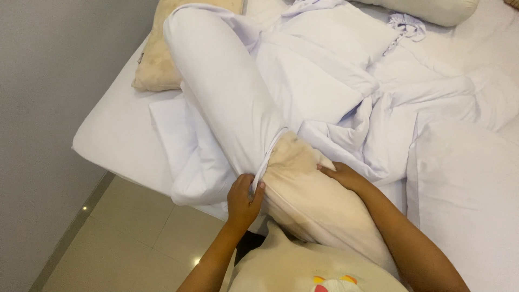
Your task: The person inserts a cylindrical pillow into a white pillowcase on a bed. They repeatedly pull the case over the pillow, smooth the fabric, and adjust the ends to fully enclose the pillow.
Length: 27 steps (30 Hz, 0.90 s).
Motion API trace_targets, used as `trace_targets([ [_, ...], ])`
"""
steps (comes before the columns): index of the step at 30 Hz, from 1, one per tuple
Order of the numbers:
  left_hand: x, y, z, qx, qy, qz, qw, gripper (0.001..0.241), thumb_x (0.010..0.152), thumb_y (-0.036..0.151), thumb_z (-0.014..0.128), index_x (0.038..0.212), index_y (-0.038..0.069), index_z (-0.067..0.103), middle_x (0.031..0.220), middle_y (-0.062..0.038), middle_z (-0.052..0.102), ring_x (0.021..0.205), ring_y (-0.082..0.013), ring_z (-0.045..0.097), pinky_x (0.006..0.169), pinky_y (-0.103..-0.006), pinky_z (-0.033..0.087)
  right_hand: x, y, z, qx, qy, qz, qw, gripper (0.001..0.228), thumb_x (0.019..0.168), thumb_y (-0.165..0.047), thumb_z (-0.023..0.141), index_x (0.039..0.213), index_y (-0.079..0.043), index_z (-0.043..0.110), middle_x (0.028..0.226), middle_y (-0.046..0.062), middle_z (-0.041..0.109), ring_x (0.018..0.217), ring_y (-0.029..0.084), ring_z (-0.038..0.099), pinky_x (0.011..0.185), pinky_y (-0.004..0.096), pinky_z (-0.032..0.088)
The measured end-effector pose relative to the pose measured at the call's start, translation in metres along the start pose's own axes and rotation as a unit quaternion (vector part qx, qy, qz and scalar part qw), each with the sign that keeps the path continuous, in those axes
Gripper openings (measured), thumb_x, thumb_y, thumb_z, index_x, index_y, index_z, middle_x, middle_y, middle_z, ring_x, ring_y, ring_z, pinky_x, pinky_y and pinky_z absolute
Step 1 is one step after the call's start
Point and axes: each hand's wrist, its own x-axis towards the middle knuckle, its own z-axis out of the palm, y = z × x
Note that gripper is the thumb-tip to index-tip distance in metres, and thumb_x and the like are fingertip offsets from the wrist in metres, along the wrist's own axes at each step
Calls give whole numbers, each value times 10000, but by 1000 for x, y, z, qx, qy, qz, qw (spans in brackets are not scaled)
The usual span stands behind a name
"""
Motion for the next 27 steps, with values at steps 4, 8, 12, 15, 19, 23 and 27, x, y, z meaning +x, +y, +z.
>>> trace_targets([
  [4, 20, 0, 4, 112, 76, 52, 989, 180, 977, 307, 612, 923, 135, 605, 1048, -62, 535, 1010, -350, 563, 882, -459, 422, -62, -44, -15, 53, 164, 3, 985, 470, 837, -484, 782, 1049, -65, 805, 880, 231, 744, 891, 384, 701, 791, 478, 533],
  [8, 61, -9, 16, 188, 146, 146, 960, 166, 895, 252, 635, 991, 175, 522, 1214, -51, 465, 1184, -306, 455, 971, -462, 326, -104, -77, -16, -10, 341, -43, 939, 371, 898, -477, 810, 993, -126, 737, 737, 146, 670, 738, 321, 675, 659, 405, 517],
  [12, 106, -20, 23, 177, 61, 179, 966, 361, 895, 158, 654, 1228, 107, 523, 1164, -157, 587, 1129, -375, 588, 938, -500, 434, -98, -61, 12, -191, 401, -160, 881, 323, 908, -429, 769, 827, -136, 660, 695, 142, 657, 754, 357, 699, 675, 435, 526],
  [15, 125, -14, 21, 222, -119, 77, 965, 458, 873, 155, 709, 1298, 59, 567, 1227, -175, 629, 1160, -374, 616, 954, -488, 469, -86, -24, 57, -211, 358, -150, 897, 385, 851, -436, 754, 995, -86, 682, 787, 204, 699, 847, 409, 719, 748, 518, 551],
  [19, 130, -30, 60, 209, -53, 190, 958, 509, 720, 124, 766, 1204, 67, 621, 1082, -105, 650, 951, -302, 617, 783, -394, 508, -106, -29, 103, -208, 446, -233, 839, 331, 800, -342, 794, 742, -83, 596, 651, 42, 578, 642, 263, 563, 672, 388, 464],
  [23, 143, -10, 75, 195, -137, 152, 959, 249, 892, 142, 644, 1111, 28, 613, 918, -124, 646, 755, -276, 616, 679, -388, 522, -109, -36, 110, -179, 454, -143, 861, 351, 779, -376, 790, 792, -56, 645, 664, 72, 617, 667, 275, 585, 725, 391, 481],
  [27, 127, 23, 87, 35, -203, 102, 973, 149, 956, 127, 564, 845, 29, 579, 720, -105, 583, 633, -249, 540, 662, -397, 490, -98, -38, 112, -158, 496, -162, 838, 379, 821, -315, 754, 626, -61, 552, 573, 74, 534, 582, 271, 512, 609, 402, 427],
])
